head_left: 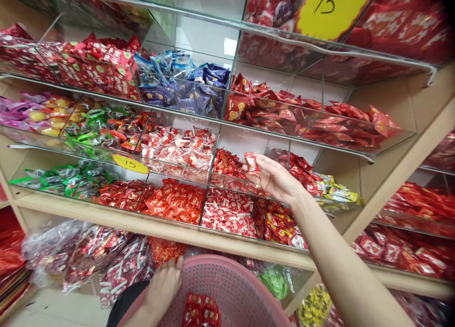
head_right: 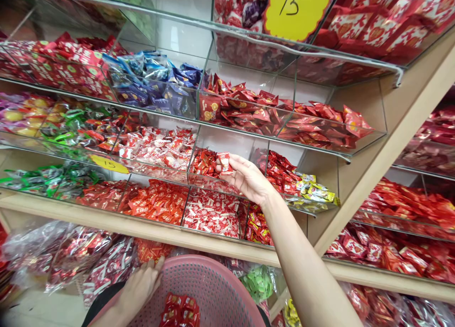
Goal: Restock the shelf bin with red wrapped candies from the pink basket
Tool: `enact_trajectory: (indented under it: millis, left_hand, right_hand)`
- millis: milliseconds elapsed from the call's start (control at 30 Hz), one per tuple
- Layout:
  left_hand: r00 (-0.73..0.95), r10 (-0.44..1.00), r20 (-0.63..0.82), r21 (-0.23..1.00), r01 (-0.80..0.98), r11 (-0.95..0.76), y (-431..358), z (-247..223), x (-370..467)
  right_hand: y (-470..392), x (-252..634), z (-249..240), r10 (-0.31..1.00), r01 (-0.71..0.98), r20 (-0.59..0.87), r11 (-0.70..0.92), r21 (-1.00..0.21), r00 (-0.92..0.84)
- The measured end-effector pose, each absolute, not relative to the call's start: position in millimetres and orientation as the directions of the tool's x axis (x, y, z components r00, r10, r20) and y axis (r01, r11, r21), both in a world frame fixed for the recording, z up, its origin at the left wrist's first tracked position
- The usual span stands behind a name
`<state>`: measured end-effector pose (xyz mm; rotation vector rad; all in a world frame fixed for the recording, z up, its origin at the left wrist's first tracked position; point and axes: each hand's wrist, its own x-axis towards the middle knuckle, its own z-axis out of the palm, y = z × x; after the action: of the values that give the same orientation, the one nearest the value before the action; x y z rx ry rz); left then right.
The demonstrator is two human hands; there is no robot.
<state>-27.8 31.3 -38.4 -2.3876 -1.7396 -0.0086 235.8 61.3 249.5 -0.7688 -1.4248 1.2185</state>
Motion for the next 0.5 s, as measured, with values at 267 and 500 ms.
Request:
enact_trajectory:
  millis: [267,500]
  left_hand:
    - [0.314,0.944,0.105,-0.143,0.944,-0.298,33,-41,-28]
    - [0.331,0.935,0.127,-0.136,0.94,-0.314,30,-42,-29]
  right_hand:
    - [42,232,242,0.915,-0.06,0.293,0.288,-0.956,-0.277]
    - [32,218,200,0.911,-0.042,0.216,0.215,-0.976,-0.35]
